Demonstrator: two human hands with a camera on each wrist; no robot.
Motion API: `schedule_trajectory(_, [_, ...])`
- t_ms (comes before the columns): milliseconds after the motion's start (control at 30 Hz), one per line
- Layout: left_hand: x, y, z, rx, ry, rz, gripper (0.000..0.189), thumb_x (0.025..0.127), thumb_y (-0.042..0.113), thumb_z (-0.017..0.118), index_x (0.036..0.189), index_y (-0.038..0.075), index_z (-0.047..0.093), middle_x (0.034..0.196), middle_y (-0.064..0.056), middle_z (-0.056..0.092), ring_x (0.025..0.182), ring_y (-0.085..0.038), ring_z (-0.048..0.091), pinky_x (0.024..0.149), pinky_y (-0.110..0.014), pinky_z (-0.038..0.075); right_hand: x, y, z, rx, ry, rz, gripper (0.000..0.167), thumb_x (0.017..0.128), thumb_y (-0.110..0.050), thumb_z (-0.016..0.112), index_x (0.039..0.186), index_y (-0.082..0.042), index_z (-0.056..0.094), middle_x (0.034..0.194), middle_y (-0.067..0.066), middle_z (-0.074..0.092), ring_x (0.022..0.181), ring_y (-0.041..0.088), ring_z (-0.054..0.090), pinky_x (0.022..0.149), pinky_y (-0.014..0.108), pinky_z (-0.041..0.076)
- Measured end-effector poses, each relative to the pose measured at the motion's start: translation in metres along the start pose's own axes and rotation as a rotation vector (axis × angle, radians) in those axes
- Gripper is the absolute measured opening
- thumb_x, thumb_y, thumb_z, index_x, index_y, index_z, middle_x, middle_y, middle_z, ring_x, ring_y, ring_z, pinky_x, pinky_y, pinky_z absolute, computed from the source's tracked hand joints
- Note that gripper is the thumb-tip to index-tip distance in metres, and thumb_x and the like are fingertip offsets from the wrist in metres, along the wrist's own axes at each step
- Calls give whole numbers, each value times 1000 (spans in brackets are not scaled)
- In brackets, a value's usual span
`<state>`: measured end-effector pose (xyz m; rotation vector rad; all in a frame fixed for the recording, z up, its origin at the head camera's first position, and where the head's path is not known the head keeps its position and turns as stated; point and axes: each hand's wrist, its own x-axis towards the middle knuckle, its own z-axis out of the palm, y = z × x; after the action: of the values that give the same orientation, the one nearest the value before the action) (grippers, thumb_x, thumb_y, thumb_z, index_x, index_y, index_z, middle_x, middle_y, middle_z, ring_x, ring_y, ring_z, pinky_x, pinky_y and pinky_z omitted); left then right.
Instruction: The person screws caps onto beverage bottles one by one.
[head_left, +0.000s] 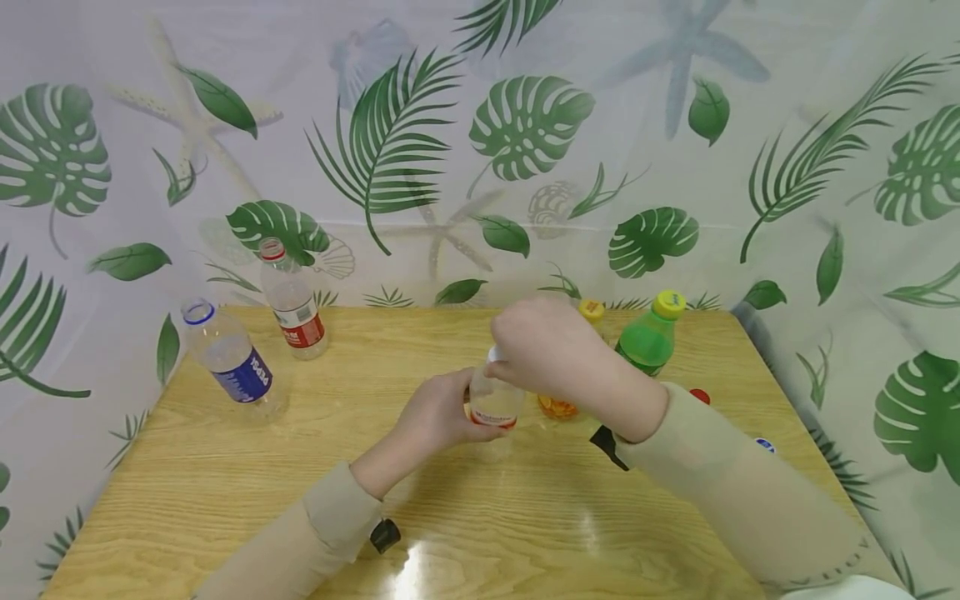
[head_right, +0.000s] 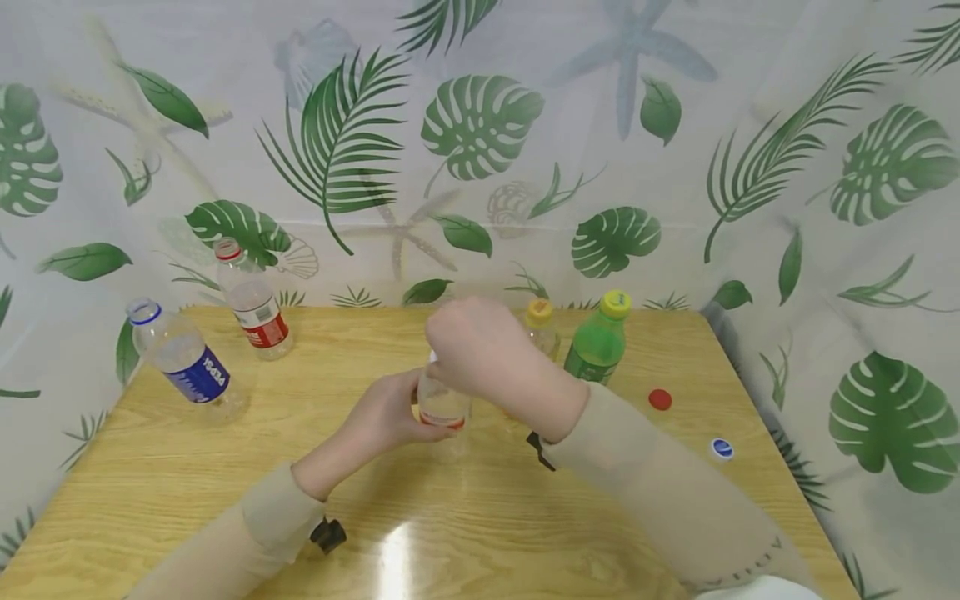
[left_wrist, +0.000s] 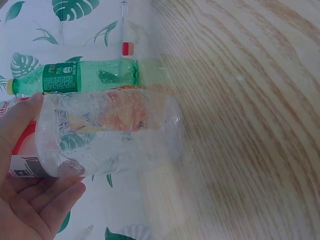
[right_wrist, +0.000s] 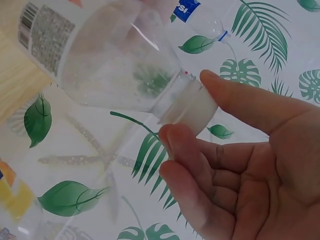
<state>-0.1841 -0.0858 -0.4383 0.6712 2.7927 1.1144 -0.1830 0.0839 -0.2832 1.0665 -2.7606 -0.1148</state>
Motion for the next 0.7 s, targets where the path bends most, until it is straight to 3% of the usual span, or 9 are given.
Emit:
schedule_trajectory(200, [0,-1,0,-44,-9,-15,53,80,29,96,125,16,70,118,0,79,111,-20,76,91,-39,62,-1,-1,2,-12,5,34,65,85,-40,90,58,-19,35,58,-7,26,56,11,27,51,24,20])
schedule_trajectory(433, [0,-2,0,-55,8,-2,52,79,30,97,122,16,71,117,1,79,110,-20,76,92,-39,62,0,0,3,50,-49,114,63,86,-40,88,58,-18,37,57,-6,27,55,13,30,51,25,22])
schedule_trajectory(600, [1,-3,1,-52,25,12,51,79,32,96,121,16,72,116,0,79,110,-21,76,92,-40,63,-2,3,7,148,-40,164,48,87,-39,87,62,-16,53,57,-5,47,55,14,45,52,25,34])
schedule_trajectory(700, [0,-4,1,-56,23,3,53,79,33,96,122,16,72,119,-1,79,112,-23,75,93,-42,63,-6,6,13,245,-30,187,37,87,-40,87,73,-14,66,65,-3,63,60,15,55,56,27,44])
